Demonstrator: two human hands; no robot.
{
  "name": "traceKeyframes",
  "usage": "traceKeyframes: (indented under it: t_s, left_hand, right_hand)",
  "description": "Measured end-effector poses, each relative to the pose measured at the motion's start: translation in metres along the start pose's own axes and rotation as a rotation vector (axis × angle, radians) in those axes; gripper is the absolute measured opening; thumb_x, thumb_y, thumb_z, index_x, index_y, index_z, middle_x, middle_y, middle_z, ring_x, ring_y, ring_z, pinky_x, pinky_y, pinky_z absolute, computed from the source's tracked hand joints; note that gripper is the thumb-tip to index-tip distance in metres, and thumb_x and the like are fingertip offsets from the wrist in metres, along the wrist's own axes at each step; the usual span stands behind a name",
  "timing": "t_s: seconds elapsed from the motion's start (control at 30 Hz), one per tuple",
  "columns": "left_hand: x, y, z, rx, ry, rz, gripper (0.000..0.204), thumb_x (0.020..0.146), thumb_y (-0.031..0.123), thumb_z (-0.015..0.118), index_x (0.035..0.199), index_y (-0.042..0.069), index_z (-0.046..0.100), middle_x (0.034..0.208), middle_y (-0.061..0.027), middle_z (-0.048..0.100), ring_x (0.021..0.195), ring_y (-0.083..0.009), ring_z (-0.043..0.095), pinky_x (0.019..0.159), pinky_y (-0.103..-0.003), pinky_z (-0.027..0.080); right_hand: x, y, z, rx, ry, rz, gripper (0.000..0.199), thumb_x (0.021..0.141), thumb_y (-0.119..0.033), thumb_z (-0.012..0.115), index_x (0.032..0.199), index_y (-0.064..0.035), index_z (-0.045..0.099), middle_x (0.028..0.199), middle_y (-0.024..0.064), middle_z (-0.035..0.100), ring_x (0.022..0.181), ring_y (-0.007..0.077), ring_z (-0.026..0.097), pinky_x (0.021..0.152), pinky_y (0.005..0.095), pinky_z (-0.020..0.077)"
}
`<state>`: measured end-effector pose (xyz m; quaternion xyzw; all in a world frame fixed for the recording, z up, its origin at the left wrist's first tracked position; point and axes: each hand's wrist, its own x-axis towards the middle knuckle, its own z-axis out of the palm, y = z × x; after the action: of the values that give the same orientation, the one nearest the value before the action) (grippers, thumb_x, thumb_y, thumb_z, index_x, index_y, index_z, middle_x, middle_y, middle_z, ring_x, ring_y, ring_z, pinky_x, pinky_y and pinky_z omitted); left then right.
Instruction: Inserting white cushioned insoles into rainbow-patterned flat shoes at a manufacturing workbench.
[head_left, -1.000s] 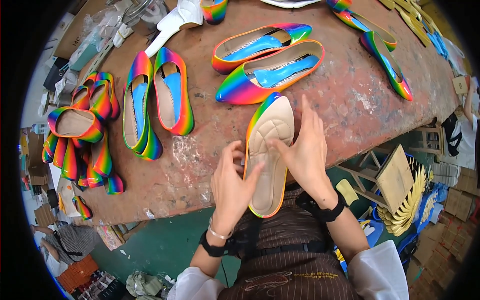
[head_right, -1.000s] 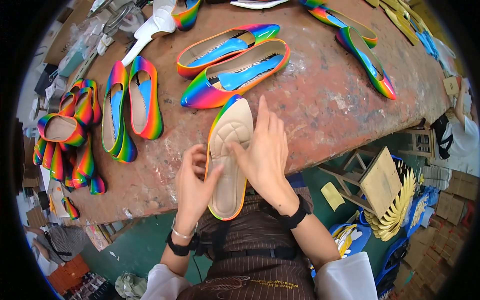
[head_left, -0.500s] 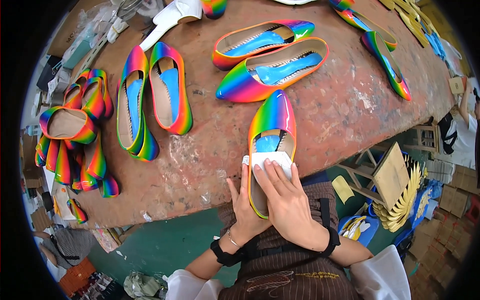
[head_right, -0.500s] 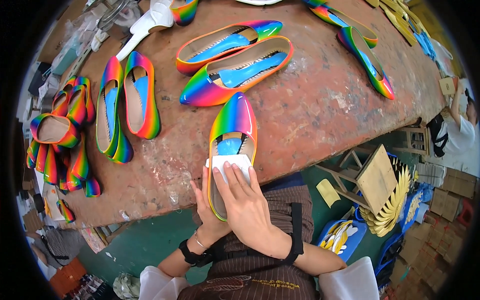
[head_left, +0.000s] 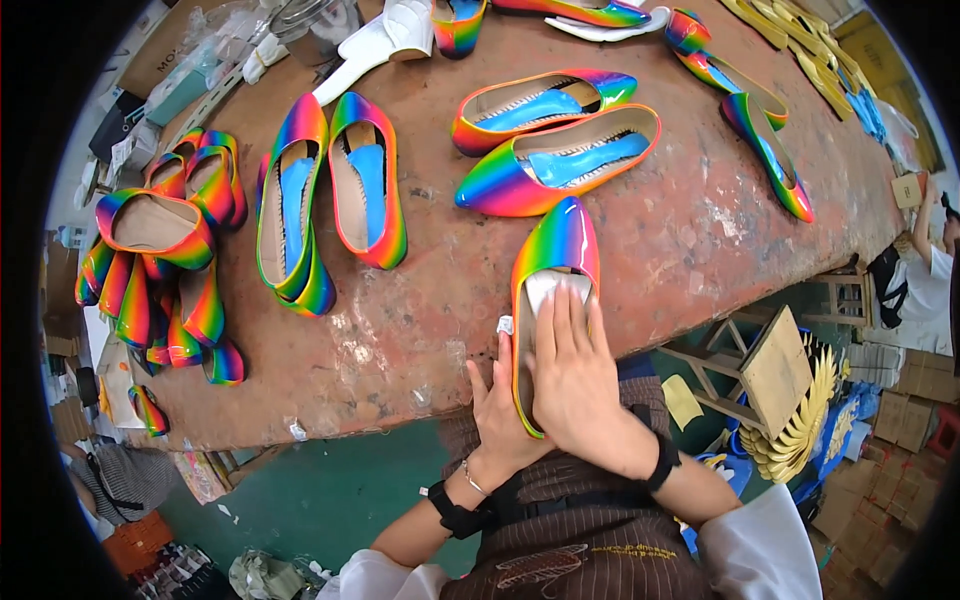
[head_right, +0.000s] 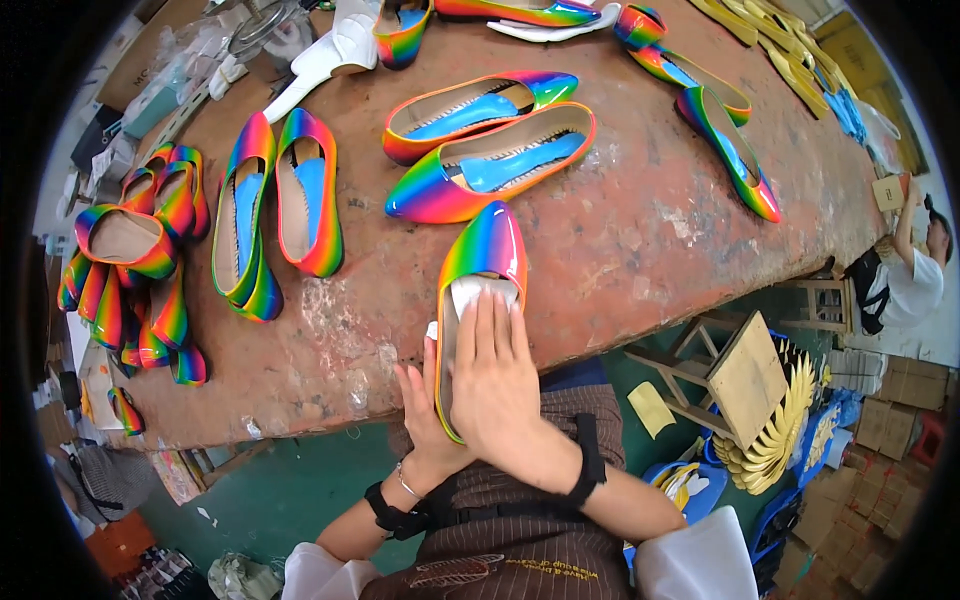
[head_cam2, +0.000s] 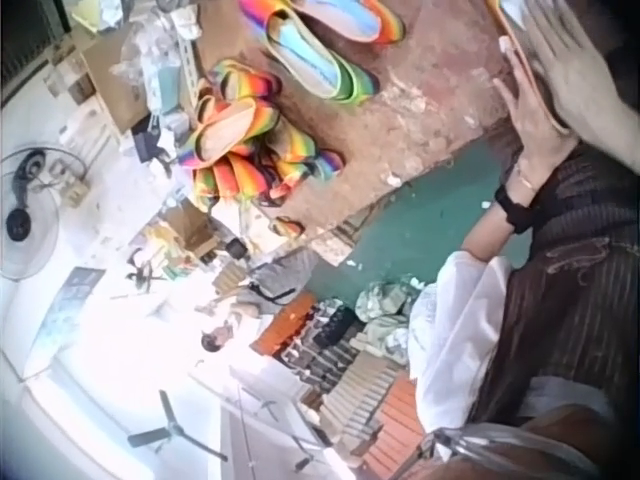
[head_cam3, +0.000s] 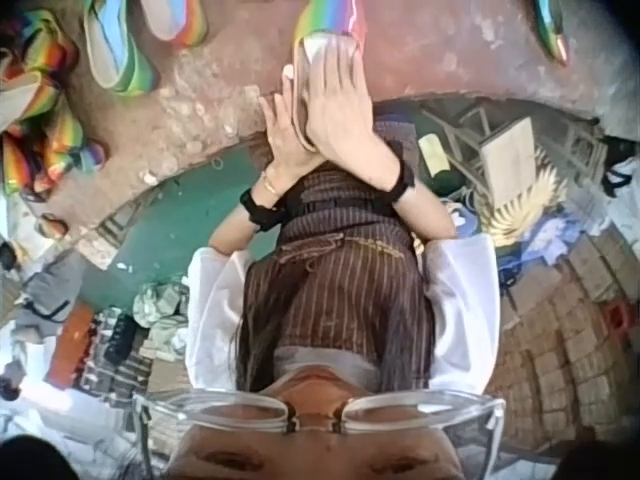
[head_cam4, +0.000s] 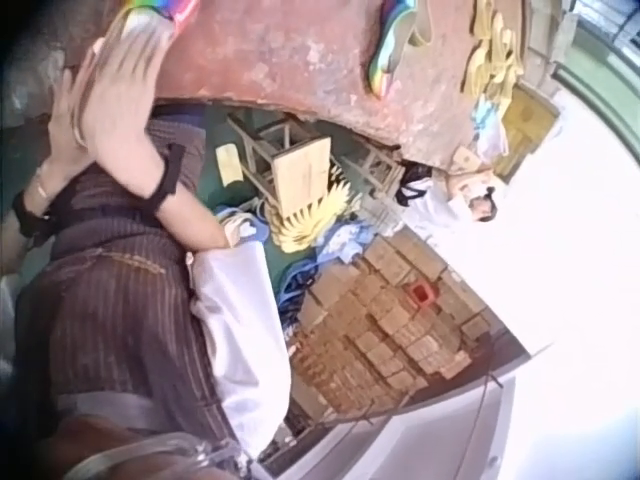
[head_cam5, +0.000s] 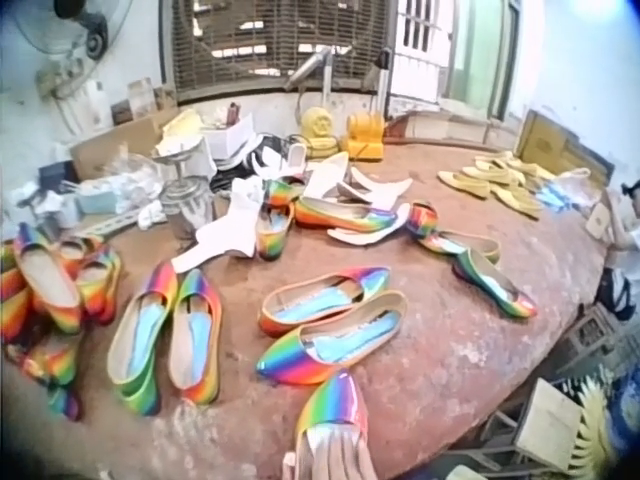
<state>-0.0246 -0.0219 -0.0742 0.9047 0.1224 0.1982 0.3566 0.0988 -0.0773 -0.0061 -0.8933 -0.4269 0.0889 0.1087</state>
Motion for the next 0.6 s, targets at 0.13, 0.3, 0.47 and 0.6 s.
traceKeyframes:
  t_s: [0.13,0.3,0.47,0.6]
  left_hand:
    - [0.001,-0.001,0.001,-0.028,0.06,0.029,0.123,0.072,0.047,0.083,0.153,-0.007,0.007,0.155,-0.0347,0.027,0.143,-0.0394,0.038,0.12,-0.057,-0.002]
    - [-0.002,0.001,0.0,0.013,0.018,0.019,0.121,0.076,0.044,0.081,0.153,-0.007,0.003,0.156,-0.0337,0.026,0.142,-0.0396,0.039,0.12,-0.058,-0.001]
    - [0.001,0.007,-0.002,-0.03,0.061,-0.001,0.12,0.078,0.042,0.08,0.153,-0.006,0.0,0.155,-0.0343,0.027,0.142,-0.0465,0.034,0.118,-0.062,0.005]
    - [0.004,0.01,-0.009,0.042,-0.11,-0.055,0.125,0.079,0.04,0.08,0.153,-0.005,-0.011,0.154,-0.0371,0.026,0.143,-0.0505,0.031,0.116,-0.065,0.009]
  right_hand:
    - [0.005,0.007,0.006,0.08,0.207,-0.02,0.053,0.085,-0.012,0.056,0.127,0.0193,0.044,0.125,0.0363,0.051,0.12,0.0511,0.05,0.117,0.0599,0.02]
    - [0.01,0.005,-0.012,0.109,0.15,-0.003,0.044,0.082,-0.006,0.052,0.119,0.0181,0.048,0.116,0.0341,0.054,0.111,0.0493,0.054,0.116,0.0605,0.0211]
    - [0.006,0.001,-0.003,-0.102,0.153,-0.044,0.039,0.082,-0.009,0.053,0.114,0.0134,0.053,0.109,0.0281,0.057,0.108,0.0431,0.057,0.116,0.0588,0.023]
    - [0.023,0.015,0.023,-0.23,0.257,-0.023,0.045,0.082,-0.016,0.057,0.118,0.012,0.053,0.104,0.0218,0.061,0.109,0.0375,0.059,0.118,0.0595,0.0189]
